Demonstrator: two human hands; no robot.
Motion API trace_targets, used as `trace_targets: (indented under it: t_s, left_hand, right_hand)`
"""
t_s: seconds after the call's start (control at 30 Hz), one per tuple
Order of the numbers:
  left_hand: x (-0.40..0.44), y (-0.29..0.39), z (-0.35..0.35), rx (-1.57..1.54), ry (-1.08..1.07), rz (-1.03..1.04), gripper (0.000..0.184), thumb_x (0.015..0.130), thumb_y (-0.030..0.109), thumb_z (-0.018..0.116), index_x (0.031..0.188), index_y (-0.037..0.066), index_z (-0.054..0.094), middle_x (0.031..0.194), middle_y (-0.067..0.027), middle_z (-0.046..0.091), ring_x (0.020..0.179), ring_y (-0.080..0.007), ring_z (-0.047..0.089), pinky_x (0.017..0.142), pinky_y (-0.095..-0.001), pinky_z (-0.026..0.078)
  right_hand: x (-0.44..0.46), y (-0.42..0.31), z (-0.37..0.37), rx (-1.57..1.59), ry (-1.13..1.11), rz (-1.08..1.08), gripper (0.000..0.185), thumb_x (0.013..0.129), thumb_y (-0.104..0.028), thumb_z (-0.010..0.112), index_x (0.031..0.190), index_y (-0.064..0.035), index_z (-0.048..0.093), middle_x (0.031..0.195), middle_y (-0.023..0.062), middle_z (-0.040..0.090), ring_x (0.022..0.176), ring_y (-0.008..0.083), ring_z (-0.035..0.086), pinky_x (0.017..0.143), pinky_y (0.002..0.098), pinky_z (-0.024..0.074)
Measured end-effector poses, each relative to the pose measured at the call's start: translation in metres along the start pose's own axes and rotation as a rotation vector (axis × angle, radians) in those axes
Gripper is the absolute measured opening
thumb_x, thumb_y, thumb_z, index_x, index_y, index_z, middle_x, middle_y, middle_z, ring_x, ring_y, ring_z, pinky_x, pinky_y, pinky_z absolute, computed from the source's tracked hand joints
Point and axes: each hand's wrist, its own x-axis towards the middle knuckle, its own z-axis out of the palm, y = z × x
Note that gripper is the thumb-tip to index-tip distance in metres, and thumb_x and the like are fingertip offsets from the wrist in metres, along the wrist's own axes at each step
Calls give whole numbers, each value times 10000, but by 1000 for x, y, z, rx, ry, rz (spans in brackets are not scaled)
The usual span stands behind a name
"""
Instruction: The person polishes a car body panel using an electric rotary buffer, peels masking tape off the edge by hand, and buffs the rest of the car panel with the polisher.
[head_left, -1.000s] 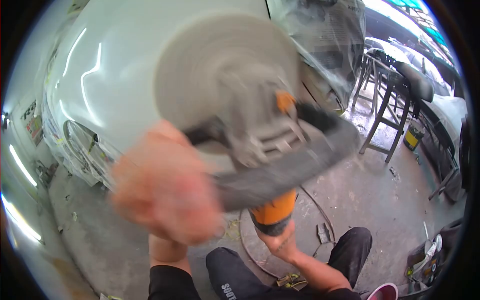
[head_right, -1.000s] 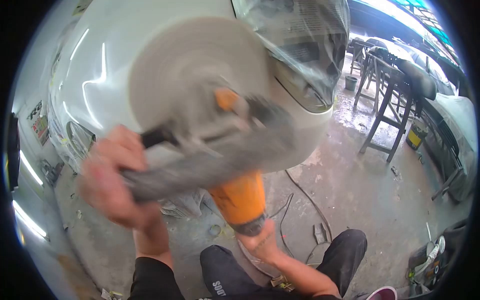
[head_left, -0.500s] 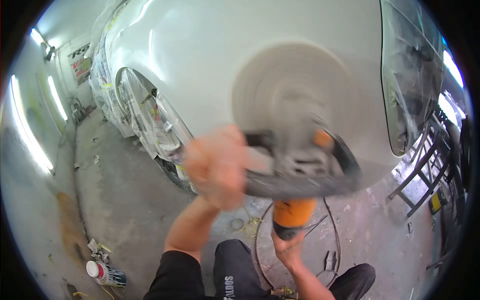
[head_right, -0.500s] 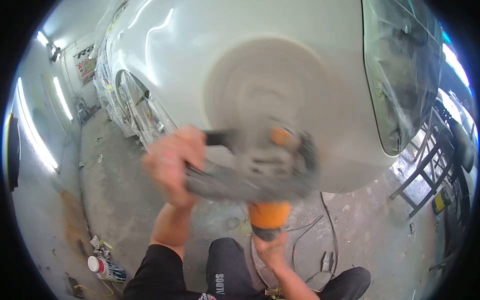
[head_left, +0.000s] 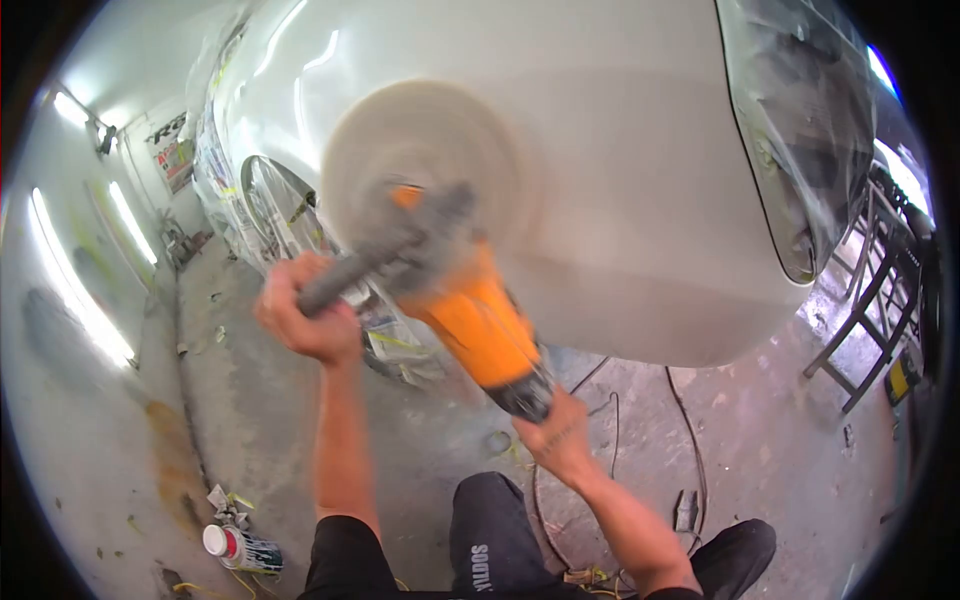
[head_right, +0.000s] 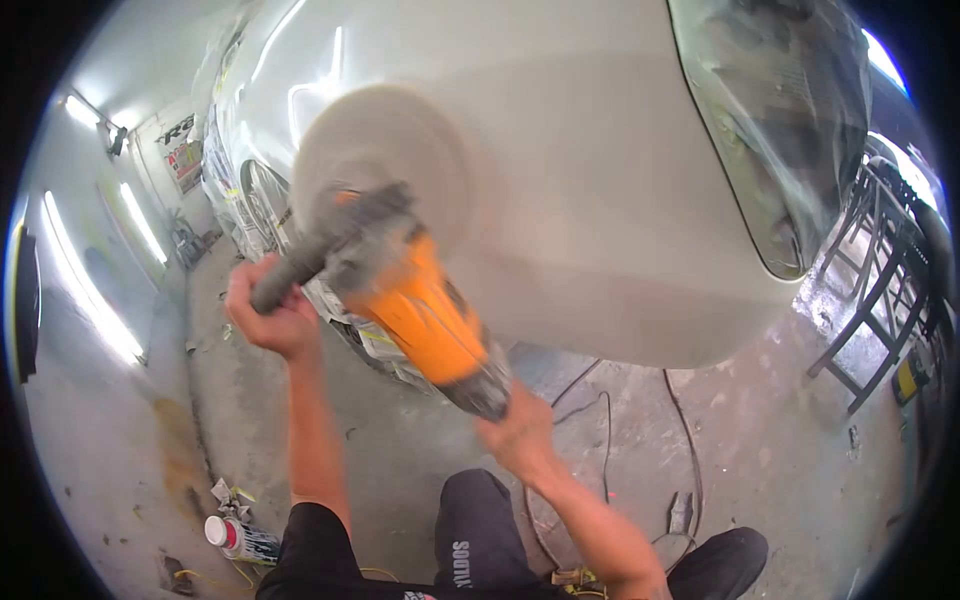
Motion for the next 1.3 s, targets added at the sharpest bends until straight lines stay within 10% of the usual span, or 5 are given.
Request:
trace_targets:
  t_s: [0.2, 0.6, 0.7, 0.9, 1.3]
  left_hand:
    - [-56, 58, 82, -182, -676, 24, 336, 928, 160, 494, 615, 39, 509, 572, -67, 502, 535, -179, 453, 515, -338, 357]
    - [66, -75, -125, 1033, -143, 496, 190, 846, -78, 666, 1005, 19, 636, 780, -77, 670, 731, -259, 632, 744, -426, 465]
    - [107, -92, -160, 428, 45, -85, 284, 778, -66, 718, 1037, 32, 658, 812, -80, 686, 803, -283, 630, 764, -421, 470]
    - [37, -43, -78, 1073, -134, 582, 250, 862, -31, 652, 1111, -15, 638, 869, -96, 701, 897, -257, 633, 784, -435, 467]
    - [6, -15, -48, 259, -433, 305, 359, 1013, 152, 416, 715, -18, 521, 607, -115, 510, 522, -238, 477, 514, -399, 459]
  right_hand:
    - [-80, 0, -7, -47, 275, 23, 194, 819, -66, 704, 1000, -3, 673, 848, 135, 670, 766, 317, 678, 754, 438, 532]
    - [65, 0, 100, -37, -148, -26, 453, 789, -266, 787, 1103, 41, 674, 834, 279, 703, 823, 480, 700, 746, 513, 553]
    - [97, -31, 94, -150, -239, -2, 473, 782, -265, 777, 1114, 50, 657, 879, 307, 693, 867, 506, 683, 771, 524, 543]
    - [33, -3, 55, 2, -72, 5, 364, 772, -207, 760, 1021, 44, 675, 808, 238, 711, 742, 376, 716, 704, 440, 545]
    - [-13, 49, 114, 117, -22, 92, 232, 819, -152, 747, 937, 29, 664, 792, 179, 716, 740, 362, 721, 689, 431, 546]
